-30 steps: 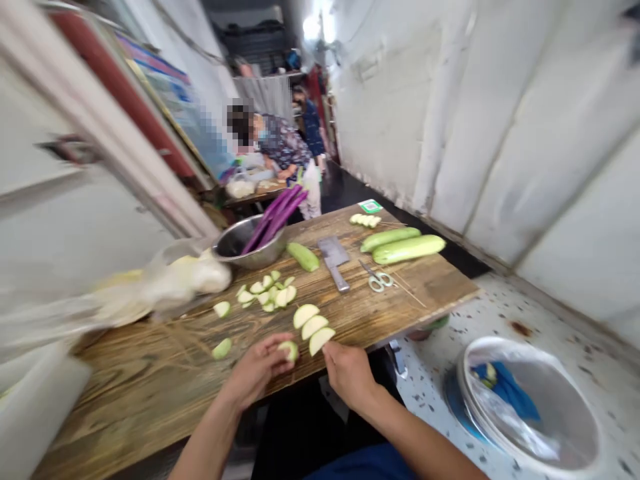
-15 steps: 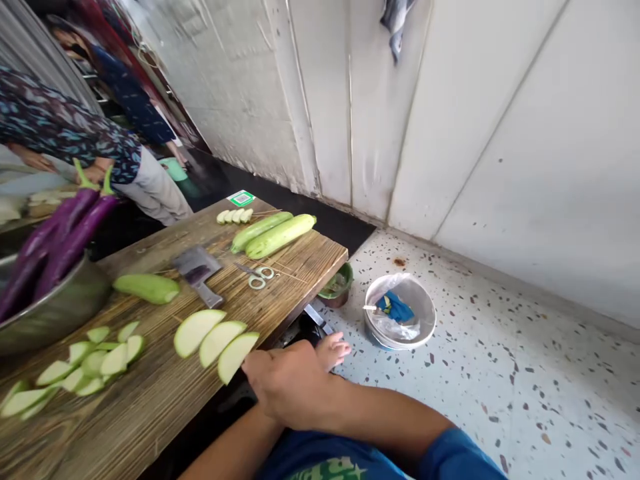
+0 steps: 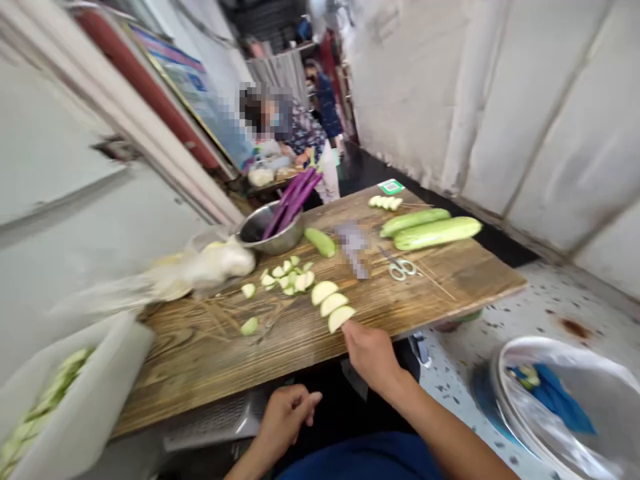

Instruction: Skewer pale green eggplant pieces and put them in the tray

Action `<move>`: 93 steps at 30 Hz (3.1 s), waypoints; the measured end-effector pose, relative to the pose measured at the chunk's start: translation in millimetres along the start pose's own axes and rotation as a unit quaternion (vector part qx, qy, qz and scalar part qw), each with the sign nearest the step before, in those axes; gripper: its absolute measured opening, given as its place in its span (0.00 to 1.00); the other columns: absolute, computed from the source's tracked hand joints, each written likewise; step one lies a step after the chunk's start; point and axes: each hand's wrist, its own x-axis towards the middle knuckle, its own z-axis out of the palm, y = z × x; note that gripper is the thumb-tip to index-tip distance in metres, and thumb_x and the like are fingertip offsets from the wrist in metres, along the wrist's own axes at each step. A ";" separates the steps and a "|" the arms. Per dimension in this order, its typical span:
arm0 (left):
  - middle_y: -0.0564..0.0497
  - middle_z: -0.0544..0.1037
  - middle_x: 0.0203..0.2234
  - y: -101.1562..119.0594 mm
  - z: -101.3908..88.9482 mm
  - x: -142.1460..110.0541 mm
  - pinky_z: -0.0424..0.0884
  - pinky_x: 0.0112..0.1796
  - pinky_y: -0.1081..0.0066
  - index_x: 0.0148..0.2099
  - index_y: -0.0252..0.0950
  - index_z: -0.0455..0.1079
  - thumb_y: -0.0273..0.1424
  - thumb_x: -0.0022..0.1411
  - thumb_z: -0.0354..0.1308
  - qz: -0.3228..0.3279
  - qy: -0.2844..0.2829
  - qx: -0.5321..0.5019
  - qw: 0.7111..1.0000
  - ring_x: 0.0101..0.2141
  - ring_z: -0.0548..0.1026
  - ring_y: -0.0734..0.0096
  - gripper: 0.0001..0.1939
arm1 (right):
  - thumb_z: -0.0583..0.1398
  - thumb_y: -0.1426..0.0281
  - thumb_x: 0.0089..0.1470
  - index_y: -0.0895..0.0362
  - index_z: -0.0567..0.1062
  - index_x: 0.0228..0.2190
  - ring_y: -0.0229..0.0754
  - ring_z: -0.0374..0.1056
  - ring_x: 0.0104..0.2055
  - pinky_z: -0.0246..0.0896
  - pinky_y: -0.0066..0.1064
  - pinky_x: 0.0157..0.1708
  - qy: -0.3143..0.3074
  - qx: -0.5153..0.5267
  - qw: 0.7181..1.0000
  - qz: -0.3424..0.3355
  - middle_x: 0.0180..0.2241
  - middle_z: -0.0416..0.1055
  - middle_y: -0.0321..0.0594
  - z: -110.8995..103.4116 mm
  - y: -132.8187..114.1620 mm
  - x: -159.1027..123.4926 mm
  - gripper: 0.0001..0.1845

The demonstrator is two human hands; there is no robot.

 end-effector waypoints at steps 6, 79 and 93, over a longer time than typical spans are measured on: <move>0.56 0.60 0.07 17.9 -101.0 16.4 0.60 0.22 0.75 0.12 0.37 0.56 0.46 0.55 0.51 0.078 0.307 0.044 0.948 0.14 0.63 0.76 0.26 | 0.47 0.68 0.60 0.58 0.75 0.31 0.39 0.70 0.25 0.60 0.26 0.28 0.008 0.024 1.000 -0.002 0.25 0.74 0.43 27.4 11.2 6.6 0.18; 0.44 0.78 0.31 80.1 -33.7 56.7 0.73 0.28 0.72 0.38 0.28 0.69 0.24 0.54 0.59 -0.032 0.064 -0.636 0.768 0.28 0.77 0.68 0.07 | 0.47 0.69 0.59 0.58 0.68 0.26 0.36 0.60 0.21 0.52 0.25 0.24 -0.066 0.163 0.984 -0.019 0.20 0.65 0.35 51.2 -46.7 10.1 0.15; 0.43 0.77 0.25 81.1 -18.5 54.9 0.71 0.26 0.73 0.36 0.28 0.69 0.30 0.56 0.58 -0.054 0.025 -0.614 0.787 0.23 0.75 0.72 0.09 | 0.47 0.70 0.58 0.58 0.70 0.28 0.36 0.62 0.22 0.53 0.24 0.24 -0.073 0.219 0.973 0.018 0.22 0.67 0.36 47.3 -41.7 10.6 0.14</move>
